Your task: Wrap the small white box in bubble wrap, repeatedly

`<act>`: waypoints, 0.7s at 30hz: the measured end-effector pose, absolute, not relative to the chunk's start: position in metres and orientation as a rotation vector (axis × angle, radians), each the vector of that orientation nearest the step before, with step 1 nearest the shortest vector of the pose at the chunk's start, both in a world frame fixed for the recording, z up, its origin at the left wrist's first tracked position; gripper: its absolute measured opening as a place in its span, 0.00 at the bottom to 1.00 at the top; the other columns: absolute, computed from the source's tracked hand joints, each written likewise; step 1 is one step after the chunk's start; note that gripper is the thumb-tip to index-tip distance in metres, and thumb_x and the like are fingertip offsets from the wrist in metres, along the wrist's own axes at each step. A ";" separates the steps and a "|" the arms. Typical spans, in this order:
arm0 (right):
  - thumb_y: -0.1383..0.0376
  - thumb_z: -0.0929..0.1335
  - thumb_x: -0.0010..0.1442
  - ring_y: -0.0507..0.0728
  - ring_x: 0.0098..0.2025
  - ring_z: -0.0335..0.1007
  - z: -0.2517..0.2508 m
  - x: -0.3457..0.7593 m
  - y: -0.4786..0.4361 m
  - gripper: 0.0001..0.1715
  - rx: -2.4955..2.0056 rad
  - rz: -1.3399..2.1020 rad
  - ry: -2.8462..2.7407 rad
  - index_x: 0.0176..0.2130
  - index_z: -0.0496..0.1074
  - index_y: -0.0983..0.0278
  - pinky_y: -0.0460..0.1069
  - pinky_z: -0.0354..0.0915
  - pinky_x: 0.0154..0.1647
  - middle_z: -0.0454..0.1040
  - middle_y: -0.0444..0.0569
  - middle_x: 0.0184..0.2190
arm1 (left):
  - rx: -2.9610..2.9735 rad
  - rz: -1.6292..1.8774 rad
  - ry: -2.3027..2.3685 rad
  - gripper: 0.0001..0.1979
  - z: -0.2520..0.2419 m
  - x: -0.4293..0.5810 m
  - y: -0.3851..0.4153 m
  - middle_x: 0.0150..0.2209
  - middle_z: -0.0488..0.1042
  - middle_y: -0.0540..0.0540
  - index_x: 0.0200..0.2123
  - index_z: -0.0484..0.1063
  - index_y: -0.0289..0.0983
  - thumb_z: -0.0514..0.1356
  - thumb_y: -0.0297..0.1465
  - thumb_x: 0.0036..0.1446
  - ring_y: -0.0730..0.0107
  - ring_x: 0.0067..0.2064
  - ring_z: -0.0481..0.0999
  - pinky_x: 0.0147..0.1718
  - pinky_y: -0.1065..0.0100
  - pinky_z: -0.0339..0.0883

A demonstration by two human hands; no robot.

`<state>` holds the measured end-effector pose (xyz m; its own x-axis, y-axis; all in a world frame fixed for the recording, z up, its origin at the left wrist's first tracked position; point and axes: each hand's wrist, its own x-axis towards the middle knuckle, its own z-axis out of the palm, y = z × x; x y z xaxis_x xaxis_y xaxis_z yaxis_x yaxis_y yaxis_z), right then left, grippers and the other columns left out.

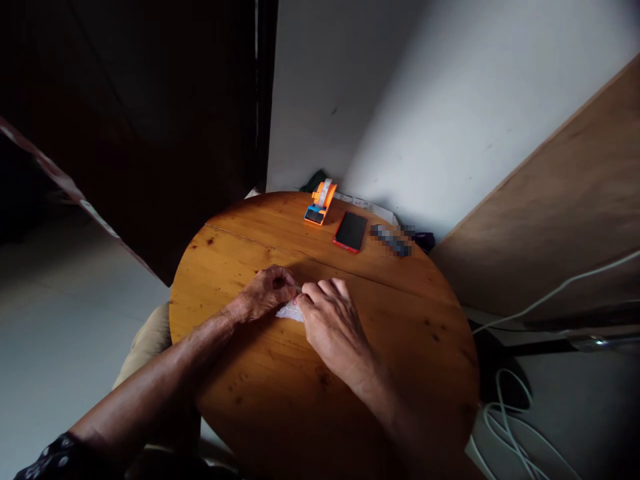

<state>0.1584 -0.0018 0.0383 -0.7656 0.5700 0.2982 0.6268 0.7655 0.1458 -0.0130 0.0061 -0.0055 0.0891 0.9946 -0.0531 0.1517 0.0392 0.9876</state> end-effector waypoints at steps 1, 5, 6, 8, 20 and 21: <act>0.75 0.66 0.61 0.61 0.38 0.65 0.038 0.158 -0.003 0.12 -0.933 -0.376 -2.729 0.35 0.77 0.63 0.57 0.58 0.45 0.75 0.51 0.34 | 1.324 1.027 1.269 0.10 -0.006 -0.013 0.006 0.32 0.74 0.46 0.30 0.70 0.37 0.64 0.37 0.49 0.64 0.39 0.73 0.37 0.66 0.66; 0.76 0.66 0.61 0.61 0.38 0.66 0.036 0.160 -0.004 0.12 -0.905 -0.394 -2.726 0.37 0.77 0.64 0.58 0.57 0.49 0.75 0.52 0.34 | 1.314 1.060 1.245 0.10 -0.008 -0.014 0.007 0.32 0.74 0.46 0.31 0.70 0.37 0.65 0.37 0.49 0.64 0.40 0.74 0.39 0.66 0.67; 0.76 0.65 0.61 0.60 0.38 0.66 0.036 0.161 -0.002 0.12 -0.898 -0.356 -2.720 0.37 0.77 0.64 0.58 0.57 0.50 0.75 0.51 0.34 | 1.311 1.066 1.248 0.10 -0.008 -0.014 0.007 0.33 0.75 0.46 0.31 0.71 0.36 0.65 0.37 0.49 0.64 0.41 0.74 0.39 0.66 0.67; 0.77 0.65 0.61 0.58 0.38 0.67 0.037 0.163 0.003 0.13 -0.885 -0.254 -2.706 0.35 0.75 0.62 0.56 0.56 0.50 0.76 0.49 0.33 | 1.312 1.060 1.263 0.11 -0.009 -0.014 0.007 0.35 0.75 0.46 0.31 0.71 0.36 0.65 0.37 0.49 0.65 0.41 0.74 0.38 0.66 0.67; 0.78 0.63 0.60 0.59 0.36 0.68 0.036 0.160 0.005 0.13 -0.854 -0.261 -2.658 0.34 0.73 0.63 0.56 0.55 0.51 0.77 0.49 0.31 | 1.324 1.059 1.227 0.13 -0.014 -0.015 0.008 0.36 0.75 0.46 0.32 0.70 0.36 0.65 0.40 0.50 0.69 0.36 0.73 0.35 0.68 0.66; 0.78 0.63 0.60 0.60 0.36 0.68 0.035 0.158 0.001 0.14 -0.852 -0.323 -2.666 0.35 0.73 0.64 0.57 0.55 0.53 0.77 0.51 0.32 | 1.329 1.066 1.229 0.13 -0.013 -0.015 0.008 0.36 0.75 0.46 0.32 0.70 0.36 0.65 0.40 0.50 0.68 0.36 0.73 0.36 0.68 0.66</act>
